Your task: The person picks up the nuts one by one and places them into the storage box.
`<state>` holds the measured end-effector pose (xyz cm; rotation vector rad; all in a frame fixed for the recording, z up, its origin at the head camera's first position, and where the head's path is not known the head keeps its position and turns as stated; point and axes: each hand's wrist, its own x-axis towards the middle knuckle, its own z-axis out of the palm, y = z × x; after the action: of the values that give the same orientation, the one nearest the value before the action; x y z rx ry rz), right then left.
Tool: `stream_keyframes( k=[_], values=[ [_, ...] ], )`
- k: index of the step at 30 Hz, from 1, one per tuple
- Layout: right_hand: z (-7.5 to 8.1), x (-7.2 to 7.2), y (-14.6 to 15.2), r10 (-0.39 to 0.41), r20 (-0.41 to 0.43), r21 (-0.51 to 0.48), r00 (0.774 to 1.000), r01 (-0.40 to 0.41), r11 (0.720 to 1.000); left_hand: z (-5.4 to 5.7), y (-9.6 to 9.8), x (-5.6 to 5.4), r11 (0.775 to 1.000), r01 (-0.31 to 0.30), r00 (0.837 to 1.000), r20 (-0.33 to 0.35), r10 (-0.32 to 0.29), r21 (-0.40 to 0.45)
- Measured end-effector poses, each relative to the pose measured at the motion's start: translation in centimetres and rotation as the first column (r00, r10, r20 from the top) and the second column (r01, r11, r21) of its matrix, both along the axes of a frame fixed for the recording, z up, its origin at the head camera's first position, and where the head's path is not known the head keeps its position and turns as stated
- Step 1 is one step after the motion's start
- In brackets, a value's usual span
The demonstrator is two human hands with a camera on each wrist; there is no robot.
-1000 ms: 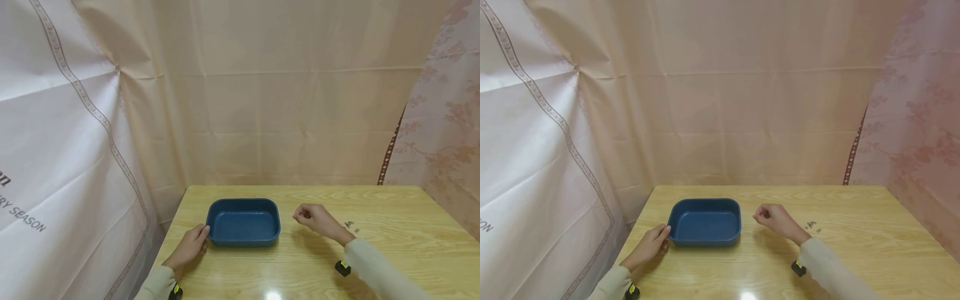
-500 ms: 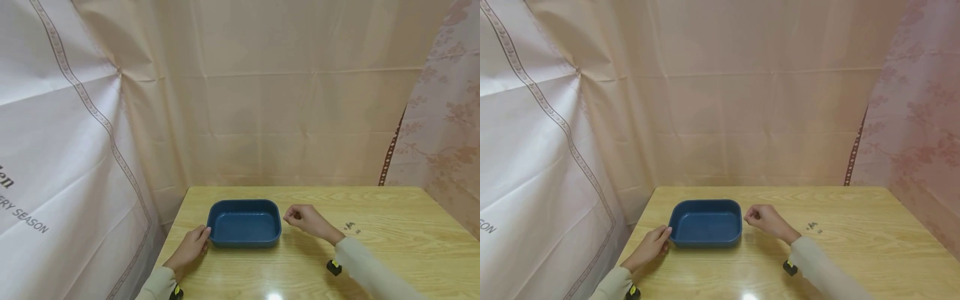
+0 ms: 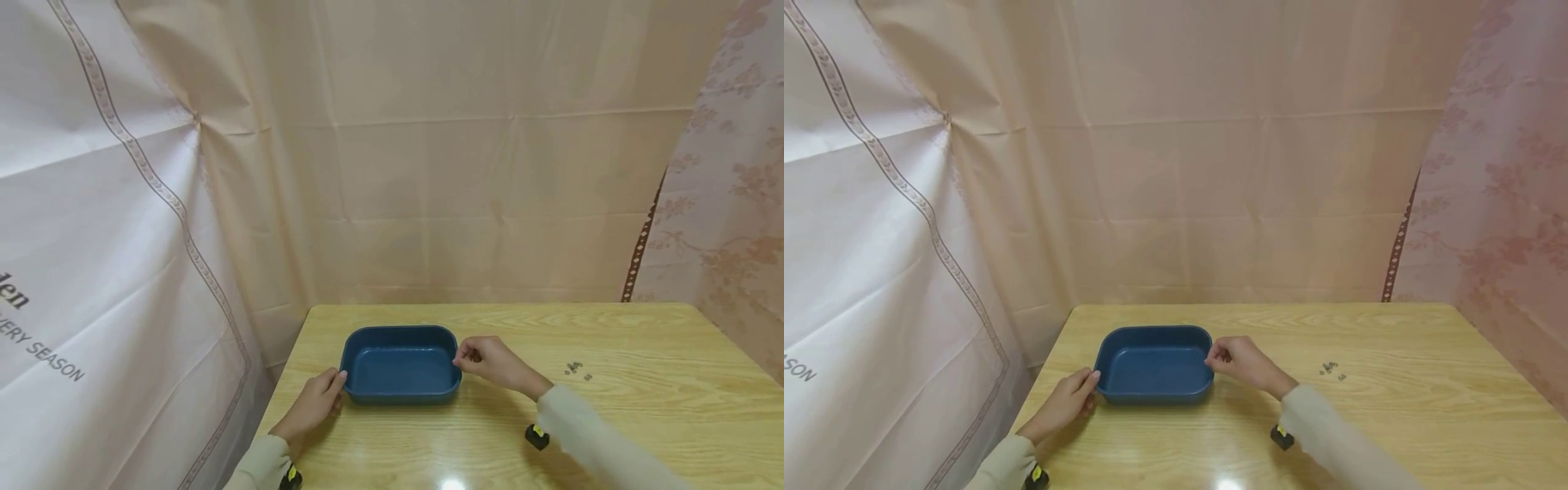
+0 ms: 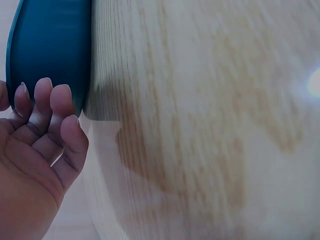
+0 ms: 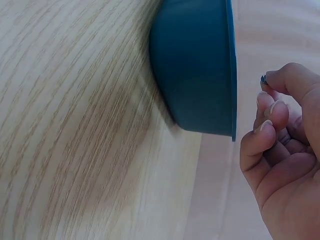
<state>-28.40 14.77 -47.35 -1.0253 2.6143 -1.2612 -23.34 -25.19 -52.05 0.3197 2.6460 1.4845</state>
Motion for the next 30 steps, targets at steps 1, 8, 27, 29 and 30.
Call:
stream_keyframes(
  k=[1,8,27,29,30],
  values=[
    [0.0,0.0,-0.1,0.004,-0.003,0.001,1.000,-0.004,1.000,-0.1,0.0,0.0,1.000,0.003,1.000,0.000,-0.003,-0.002],
    [-0.2,0.0,-0.8,0.037,0.009,0.000,0.999,-0.037,0.999,-0.1,0.2,-0.2,1.000,0.013,1.000,-0.005,-0.014,-0.008],
    [-0.8,-0.3,-3.1,0.090,-0.041,0.089,0.995,-0.086,0.992,0.0,0.1,-0.3,1.000,0.001,1.000,-0.007,-0.001,0.006],
    [-1.0,-0.3,-3.3,0.090,-0.043,0.092,0.995,-0.086,0.992,0.0,0.0,-0.2,1.000,-0.011,1.000,0.002,0.011,0.004],
    [-1.1,-0.3,-3.5,0.092,-0.046,0.095,0.995,-0.088,0.992,0.0,-0.1,-0.2,1.000,-0.013,1.000,0.003,0.013,0.000]
  ],
)
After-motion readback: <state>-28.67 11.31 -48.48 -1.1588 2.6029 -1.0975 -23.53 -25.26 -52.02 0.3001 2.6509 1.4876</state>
